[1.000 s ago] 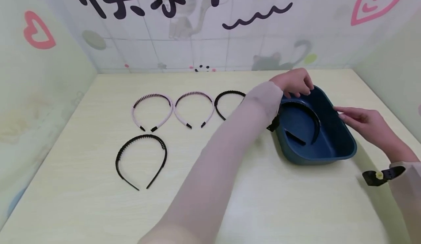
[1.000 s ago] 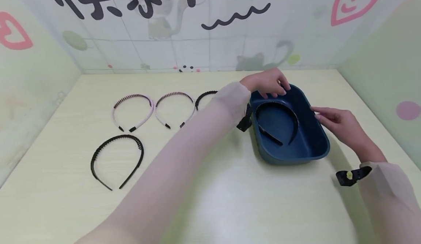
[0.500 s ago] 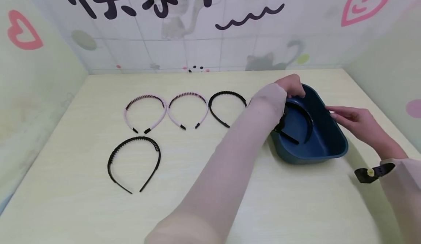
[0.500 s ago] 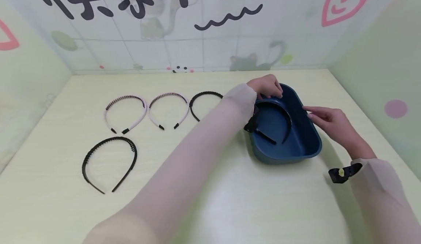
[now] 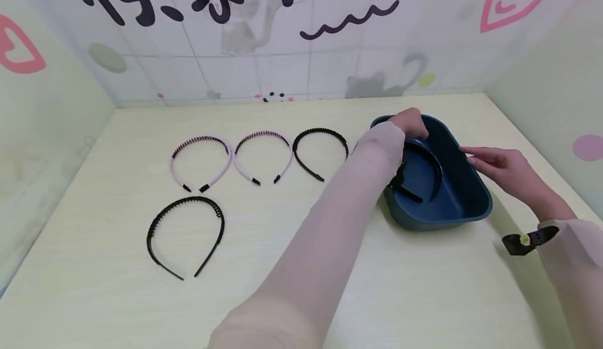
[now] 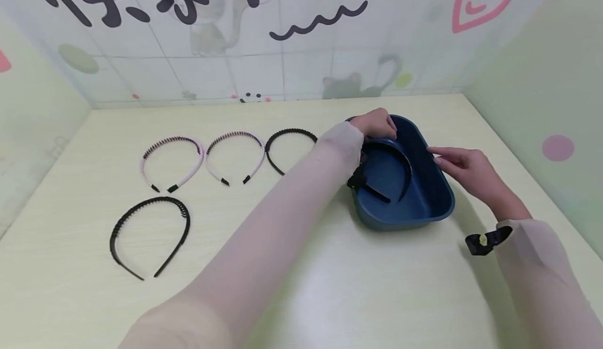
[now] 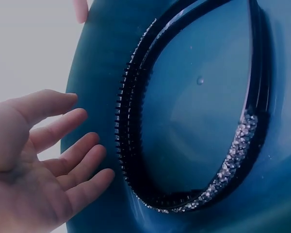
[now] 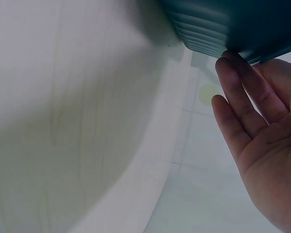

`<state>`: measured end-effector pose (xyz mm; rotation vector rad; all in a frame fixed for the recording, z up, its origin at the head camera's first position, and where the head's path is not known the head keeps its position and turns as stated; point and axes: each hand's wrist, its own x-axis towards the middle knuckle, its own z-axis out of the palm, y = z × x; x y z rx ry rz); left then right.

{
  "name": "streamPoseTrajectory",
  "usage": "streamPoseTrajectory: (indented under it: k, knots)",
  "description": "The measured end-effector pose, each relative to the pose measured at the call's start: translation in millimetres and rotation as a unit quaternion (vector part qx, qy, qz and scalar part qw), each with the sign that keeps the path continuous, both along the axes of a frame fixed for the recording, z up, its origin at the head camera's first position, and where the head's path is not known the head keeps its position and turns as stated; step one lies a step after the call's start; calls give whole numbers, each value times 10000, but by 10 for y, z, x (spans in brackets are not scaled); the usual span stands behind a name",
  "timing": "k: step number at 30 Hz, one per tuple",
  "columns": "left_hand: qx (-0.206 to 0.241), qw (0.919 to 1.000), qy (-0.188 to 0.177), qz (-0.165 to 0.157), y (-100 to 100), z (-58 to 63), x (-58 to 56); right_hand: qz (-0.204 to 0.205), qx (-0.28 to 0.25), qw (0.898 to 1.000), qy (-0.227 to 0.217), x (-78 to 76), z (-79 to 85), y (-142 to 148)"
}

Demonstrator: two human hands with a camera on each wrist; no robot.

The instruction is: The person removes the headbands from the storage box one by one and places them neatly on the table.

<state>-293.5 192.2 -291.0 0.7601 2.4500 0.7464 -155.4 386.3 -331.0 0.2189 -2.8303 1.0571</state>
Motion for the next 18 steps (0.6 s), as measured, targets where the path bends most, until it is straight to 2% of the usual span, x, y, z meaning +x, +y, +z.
streamPoseTrajectory:
  k: [6,14,18]
  knots:
    - [-233,9997,22,-88,-39,-17,6,26,-50,10000,-4,-8,-7,-1]
    - [-719,9967,-77,-362,-64,-33,-27,8,-18,10000,-66,-3,1,-2]
    - [-815,9961,-38,-351,-80,-25,-4,27,-21,9999,-118,7,9,0]
